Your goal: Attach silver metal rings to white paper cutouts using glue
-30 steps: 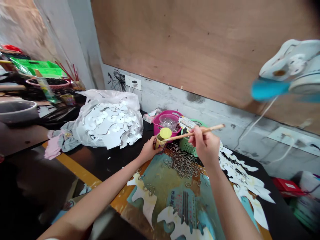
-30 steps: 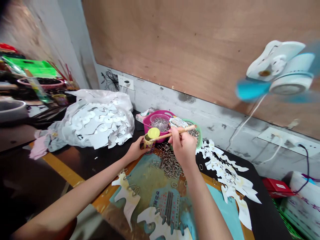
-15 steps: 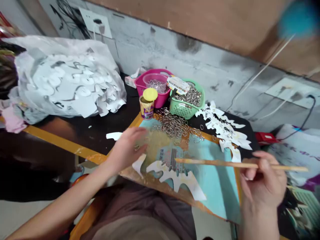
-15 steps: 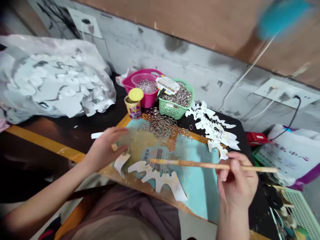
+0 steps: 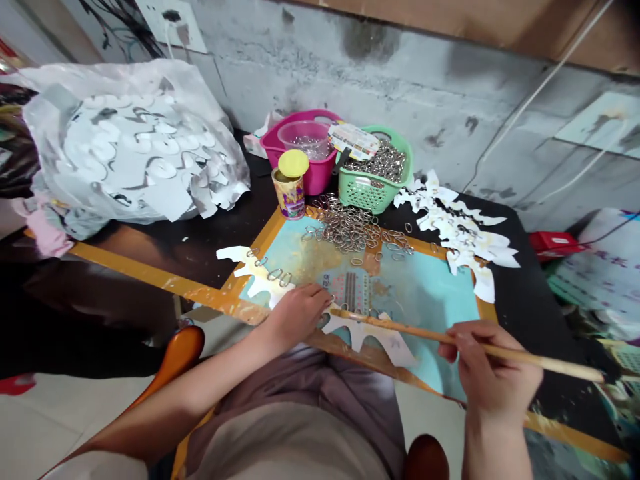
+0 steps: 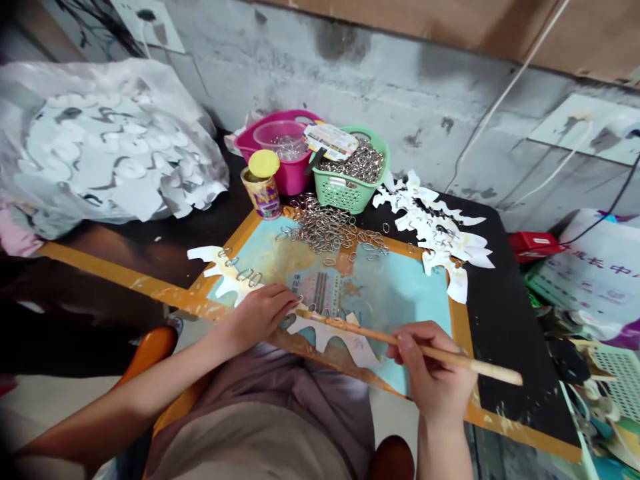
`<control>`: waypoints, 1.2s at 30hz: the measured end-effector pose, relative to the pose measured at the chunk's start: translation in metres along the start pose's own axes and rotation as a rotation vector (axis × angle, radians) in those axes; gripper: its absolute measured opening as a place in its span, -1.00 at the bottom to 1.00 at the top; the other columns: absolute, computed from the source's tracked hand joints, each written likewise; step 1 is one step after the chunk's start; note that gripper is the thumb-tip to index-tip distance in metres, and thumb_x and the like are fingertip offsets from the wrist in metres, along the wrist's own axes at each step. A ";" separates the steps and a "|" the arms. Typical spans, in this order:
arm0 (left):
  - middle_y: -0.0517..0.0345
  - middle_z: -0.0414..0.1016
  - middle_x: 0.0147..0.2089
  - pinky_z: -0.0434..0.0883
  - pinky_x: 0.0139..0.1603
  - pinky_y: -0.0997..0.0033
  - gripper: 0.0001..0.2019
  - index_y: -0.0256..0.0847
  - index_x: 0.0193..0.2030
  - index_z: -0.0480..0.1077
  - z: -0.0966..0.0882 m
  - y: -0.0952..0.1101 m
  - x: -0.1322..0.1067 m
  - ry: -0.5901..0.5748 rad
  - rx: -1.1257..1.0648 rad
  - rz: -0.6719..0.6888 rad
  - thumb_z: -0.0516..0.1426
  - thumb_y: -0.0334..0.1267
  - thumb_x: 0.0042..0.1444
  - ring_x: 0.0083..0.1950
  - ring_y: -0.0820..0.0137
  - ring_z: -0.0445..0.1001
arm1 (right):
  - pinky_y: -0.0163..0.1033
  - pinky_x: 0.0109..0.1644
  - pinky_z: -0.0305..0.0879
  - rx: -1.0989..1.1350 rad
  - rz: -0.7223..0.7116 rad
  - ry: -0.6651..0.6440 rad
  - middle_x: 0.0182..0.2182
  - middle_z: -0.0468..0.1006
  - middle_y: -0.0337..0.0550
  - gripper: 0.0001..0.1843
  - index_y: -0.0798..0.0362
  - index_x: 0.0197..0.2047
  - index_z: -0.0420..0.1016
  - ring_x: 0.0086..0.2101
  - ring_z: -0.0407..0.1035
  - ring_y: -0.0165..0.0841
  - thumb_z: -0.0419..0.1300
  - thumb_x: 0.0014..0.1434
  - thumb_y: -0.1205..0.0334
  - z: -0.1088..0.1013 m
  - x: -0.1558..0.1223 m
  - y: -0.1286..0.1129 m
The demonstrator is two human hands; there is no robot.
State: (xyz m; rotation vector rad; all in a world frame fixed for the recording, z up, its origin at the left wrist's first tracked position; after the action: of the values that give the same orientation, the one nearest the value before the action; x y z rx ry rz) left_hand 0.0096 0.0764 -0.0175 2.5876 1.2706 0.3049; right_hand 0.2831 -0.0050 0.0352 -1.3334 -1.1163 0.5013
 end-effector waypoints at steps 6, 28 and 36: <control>0.00 0.55 -0.20 0.49 -0.10 0.30 -0.71 -0.25 -0.10 0.49 -0.003 0.000 0.002 -0.085 -0.039 -0.008 -0.07 -0.40 0.40 -0.14 0.26 0.56 | -0.40 -0.65 0.34 -0.198 -0.025 -0.192 -0.58 0.59 -0.20 -0.90 0.02 -0.39 0.61 -0.65 0.47 -0.37 0.34 0.13 0.21 0.018 -0.004 -0.021; -0.05 0.53 -0.18 0.48 -0.11 0.22 -0.79 -0.28 -0.11 0.46 -0.002 0.003 -0.002 -0.066 -0.026 0.016 0.00 -0.46 0.35 -0.14 0.18 0.53 | -0.30 -0.59 0.33 -0.312 -0.287 -0.325 -0.52 0.62 -0.20 -0.92 -0.03 -0.40 0.62 -0.61 0.45 -0.34 0.32 0.09 0.34 0.019 0.005 -0.033; -0.04 0.53 -0.19 0.50 -0.12 0.18 -0.86 -0.26 -0.11 0.42 -0.003 0.012 -0.008 -0.043 0.010 0.033 0.03 -0.42 0.33 -0.16 0.17 0.53 | -0.25 -0.57 0.33 -0.027 -0.214 0.191 -0.54 0.55 -0.23 -0.92 0.06 -0.38 0.60 -0.61 0.40 -0.35 0.37 0.09 0.25 0.006 0.006 -0.021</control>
State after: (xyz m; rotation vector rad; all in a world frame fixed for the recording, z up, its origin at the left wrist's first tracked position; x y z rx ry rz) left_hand 0.0129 0.0626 -0.0117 2.6115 1.2190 0.2487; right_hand 0.2742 -0.0021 0.0556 -1.2395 -1.0941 0.1986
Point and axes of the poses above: each hand's wrist, its own x-axis towards the middle knuckle, its own z-axis out of the palm, y = z × x, the point moved 4 cm from there along x, towards the middle knuckle
